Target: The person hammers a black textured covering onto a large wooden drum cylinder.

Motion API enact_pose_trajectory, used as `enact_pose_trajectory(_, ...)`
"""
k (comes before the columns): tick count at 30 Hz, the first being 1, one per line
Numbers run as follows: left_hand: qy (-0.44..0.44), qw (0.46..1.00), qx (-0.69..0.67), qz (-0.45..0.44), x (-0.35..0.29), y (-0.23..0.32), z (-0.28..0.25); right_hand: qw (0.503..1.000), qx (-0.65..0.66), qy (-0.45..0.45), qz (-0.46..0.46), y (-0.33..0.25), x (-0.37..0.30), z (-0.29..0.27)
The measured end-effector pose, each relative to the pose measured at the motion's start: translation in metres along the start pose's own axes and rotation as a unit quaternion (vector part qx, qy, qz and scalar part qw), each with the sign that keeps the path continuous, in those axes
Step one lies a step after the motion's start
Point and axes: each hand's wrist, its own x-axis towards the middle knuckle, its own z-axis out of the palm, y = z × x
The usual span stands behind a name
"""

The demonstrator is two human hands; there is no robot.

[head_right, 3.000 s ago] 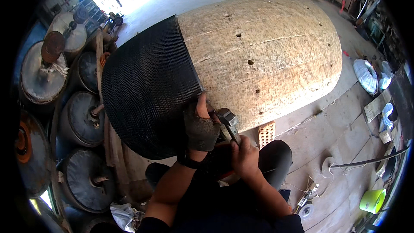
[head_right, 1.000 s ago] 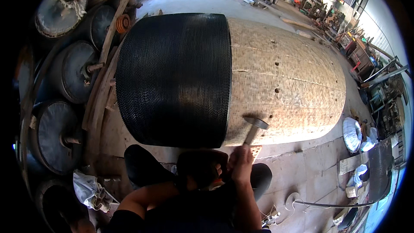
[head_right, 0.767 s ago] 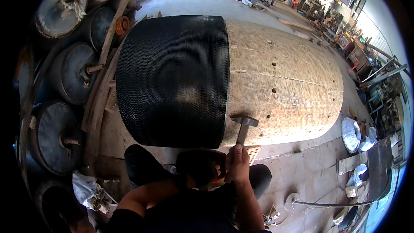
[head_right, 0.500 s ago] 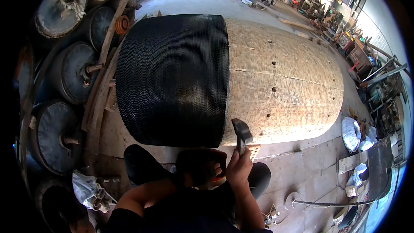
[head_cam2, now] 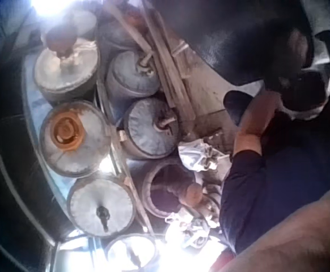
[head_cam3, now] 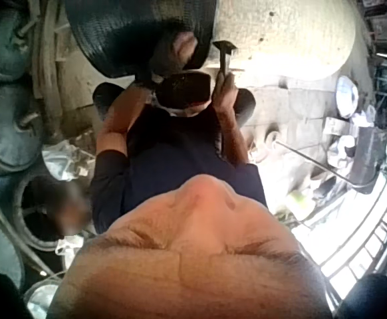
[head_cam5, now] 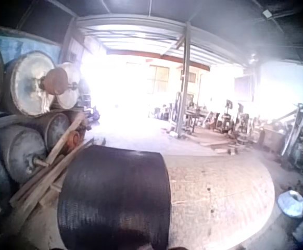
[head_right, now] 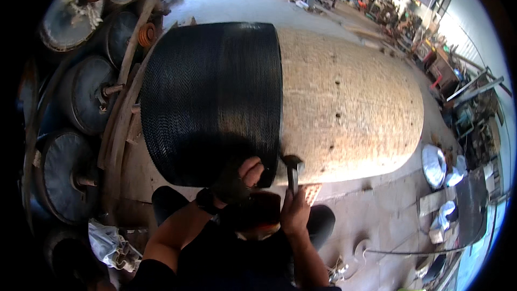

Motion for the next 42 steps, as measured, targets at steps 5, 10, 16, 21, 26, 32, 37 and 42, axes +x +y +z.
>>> enact_pose_trajectory(5,0.108,0.988,0.105,0.031,0.038,-0.055,-0.009,0.986,0.107,0.116,-0.053,-0.007,-0.014,-0.009)
enact_pose_trajectory(10,0.070,0.985,0.153,0.033,0.038,-0.057,-0.012,0.999,-0.028,0.008,0.014,0.001,0.002,0.010)
enact_pose_trajectory(16,0.085,0.988,0.122,0.028,0.043,-0.055,-0.012,0.987,0.125,0.098,-0.016,-0.025,-0.016,-0.014)
enact_pose_trajectory(21,0.102,0.988,0.111,0.039,0.037,-0.059,-0.007,0.999,-0.020,0.019,0.018,-0.004,0.009,0.009)
enact_pose_trajectory(26,0.107,0.986,0.120,0.039,0.041,-0.063,-0.002,0.988,0.073,0.119,-0.069,-0.020,-0.006,-0.004)
enact_pose_trajectory(32,0.101,0.983,0.147,0.038,0.046,-0.067,-0.001,0.998,0.025,-0.011,0.063,-0.007,0.001,-0.006)
enact_pose_trajectory(37,0.095,0.983,0.150,0.038,0.052,-0.064,-0.009,0.982,0.126,0.079,-0.118,-0.019,-0.003,-0.020)
enact_pose_trajectory(42,0.089,0.978,0.184,0.029,0.054,-0.062,-0.010,0.998,-0.025,0.019,0.046,0.019,-0.005,0.015)
